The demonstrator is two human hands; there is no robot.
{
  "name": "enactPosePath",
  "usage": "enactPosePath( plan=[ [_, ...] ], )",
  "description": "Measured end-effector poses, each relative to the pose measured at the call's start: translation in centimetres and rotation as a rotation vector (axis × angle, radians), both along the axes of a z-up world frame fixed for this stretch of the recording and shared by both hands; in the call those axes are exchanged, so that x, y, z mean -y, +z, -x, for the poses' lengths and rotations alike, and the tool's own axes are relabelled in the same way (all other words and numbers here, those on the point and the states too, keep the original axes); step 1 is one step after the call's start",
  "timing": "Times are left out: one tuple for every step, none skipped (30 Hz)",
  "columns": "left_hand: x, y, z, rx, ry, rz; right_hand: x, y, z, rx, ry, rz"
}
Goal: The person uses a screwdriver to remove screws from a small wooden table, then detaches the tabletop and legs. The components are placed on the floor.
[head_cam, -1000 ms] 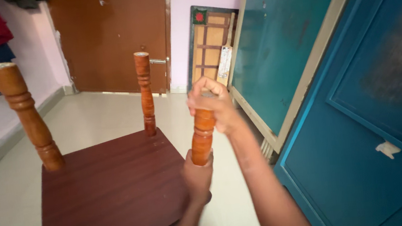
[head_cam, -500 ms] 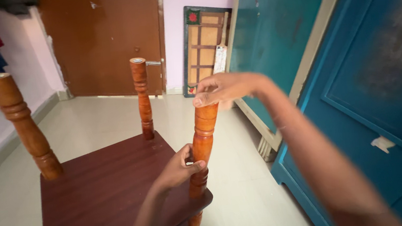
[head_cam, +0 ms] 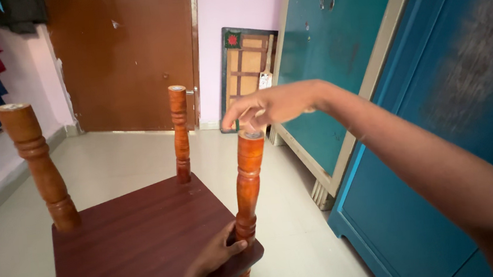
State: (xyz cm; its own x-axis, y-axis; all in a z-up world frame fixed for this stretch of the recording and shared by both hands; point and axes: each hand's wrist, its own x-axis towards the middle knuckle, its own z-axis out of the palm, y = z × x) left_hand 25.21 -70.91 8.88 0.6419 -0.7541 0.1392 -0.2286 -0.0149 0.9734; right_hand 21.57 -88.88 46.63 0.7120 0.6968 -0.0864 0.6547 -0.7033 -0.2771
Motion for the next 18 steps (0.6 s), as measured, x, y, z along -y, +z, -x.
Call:
enactPosePath(
  plan=[
    [0.2,-0.1,0.3,-0.009,0.047,-0.007,-0.9,0.4,-0.1,0.035,-0.346,0.11],
    [0.6,-0.1,0.9,0.018,0.141,-0.059,-1.6,0.6,-0.1,0.062,-0.693,0.22],
    [1.0,0.1,1.6,0.046,0.236,-0.113,-2.1,0.2,0.3,0.045,-0.669,0.283],
    [1.3,0.6,1.9,0.081,0.332,-0.164,-2.5,0.0,0.4,0.036,-0.644,0.345],
    [1.5,0.9,2.4,0.057,0.369,-0.182,-2.8,-0.1,0.5,0.026,-0.619,0.407],
    [1.6,1.1,2.9,0.033,0.408,-0.197,-2.7,-0.3,0.6,-0.009,-0.533,0.377],
    [1.6,1.4,3.1,0.009,0.448,-0.212,-2.6,-0.4,0.8,-0.044,-0.448,0.348],
    [1.4,1.5,3.0,0.122,0.447,-0.182,-2.4,-0.5,0.9,-0.078,-0.361,0.318],
    [1.1,1.4,3.0,0.236,0.444,-0.152,-2.1,-0.3,1.1,-0.015,-0.049,0.243],
    [0.9,1.3,2.9,0.35,0.439,-0.124,-1.7,-0.1,1.3,0.043,0.265,0.169],
    [0.7,1.1,2.9,0.339,0.365,-0.077,-1.5,0.2,1.4,0.097,0.58,0.095],
    [0.5,0.7,2.8,0.328,0.289,-0.031,-1.4,0.3,1.5,0.088,0.36,0.072],
    [0.5,0.5,2.5,0.318,0.214,0.015,-1.4,0.2,1.7,0.078,0.14,0.048],
    [0.7,0.1,2.3,0.28,0.241,-0.007,-1.3,0.0,2.0,0.062,-0.081,0.024],
    [1.0,-0.3,2.2,0.241,0.268,-0.03,-1.5,-0.3,1.9,0.024,-0.341,0.161],
    [1.2,-0.7,1.9,0.202,0.294,-0.056,-1.8,-0.8,1.6,-0.018,-0.6,0.297],
    [1.6,-1.1,1.6,0.218,0.358,-0.163,-1.8,-1.2,1.3,-0.061,-0.859,0.434],
    [1.9,-1.3,1.5,0.234,0.423,-0.271,-1.8,-1.4,1.2,-0.062,-0.733,0.467]
  ],
)
